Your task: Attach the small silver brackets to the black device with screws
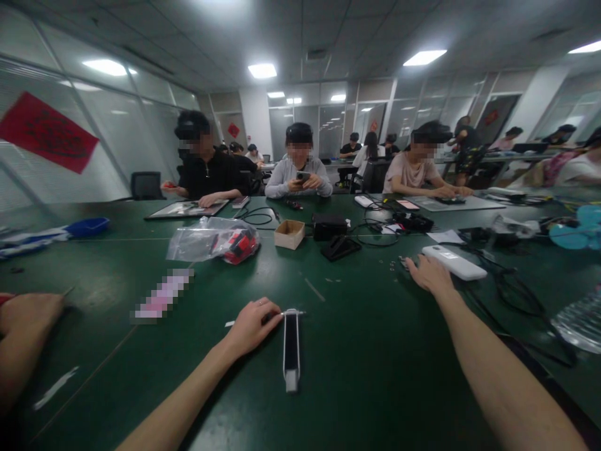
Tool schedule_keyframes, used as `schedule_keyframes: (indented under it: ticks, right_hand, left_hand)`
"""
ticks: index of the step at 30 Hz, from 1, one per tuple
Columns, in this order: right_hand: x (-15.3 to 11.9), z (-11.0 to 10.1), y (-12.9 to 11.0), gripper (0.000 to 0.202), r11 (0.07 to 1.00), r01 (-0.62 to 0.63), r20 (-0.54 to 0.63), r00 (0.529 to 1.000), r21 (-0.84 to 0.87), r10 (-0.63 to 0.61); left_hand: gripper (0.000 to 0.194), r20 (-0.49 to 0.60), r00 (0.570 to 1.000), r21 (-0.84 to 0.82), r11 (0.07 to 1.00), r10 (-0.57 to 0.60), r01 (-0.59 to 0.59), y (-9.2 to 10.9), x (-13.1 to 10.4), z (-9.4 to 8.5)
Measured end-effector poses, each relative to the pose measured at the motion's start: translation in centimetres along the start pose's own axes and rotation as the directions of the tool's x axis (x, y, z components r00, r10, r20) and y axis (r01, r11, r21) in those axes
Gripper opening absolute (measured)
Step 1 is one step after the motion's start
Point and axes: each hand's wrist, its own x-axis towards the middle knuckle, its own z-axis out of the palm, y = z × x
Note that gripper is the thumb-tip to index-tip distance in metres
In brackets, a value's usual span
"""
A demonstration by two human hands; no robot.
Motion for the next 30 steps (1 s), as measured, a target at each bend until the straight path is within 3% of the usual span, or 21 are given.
schedule_keyframes:
  ticks: [8,15,19,25,30]
  right_hand:
    - [2.3,0.3,0.0,0.072,0.999,-0.025,0.092,0.995,0.031,0.022]
    - [2.5,0.7,-0.8,0.070,0.994,0.075,0.126,0.988,0.073,-0.084]
    - [2.4,1.7,-2.8,0.066,0.971,0.221,0.114,0.966,0.096,-0.231]
    - [0.8,2.4,-5.5,0.057,0.914,0.391,0.105,0.910,0.109,-0.401]
    - [-2.5,1.8,-6.7,0.054,0.869,0.477,0.100,0.866,0.132,-0.490]
  left_hand:
    - [0.021,0.010,1.000,0.004,1.000,0.002,-0.002,-0.1,0.3,0.1]
    - [0.019,0.016,1.000,0.012,1.000,0.005,-0.005,0.1,0.2,0.0]
    - [0.019,0.016,1.000,0.010,1.000,0.009,-0.009,0.0,0.3,0.1]
    - [0.021,0.010,1.000,0.015,1.000,0.020,-0.020,-0.2,0.3,0.3]
    - [0.019,0.005,1.000,0.015,1.000,0.025,-0.025,-0.3,0.2,0.2]
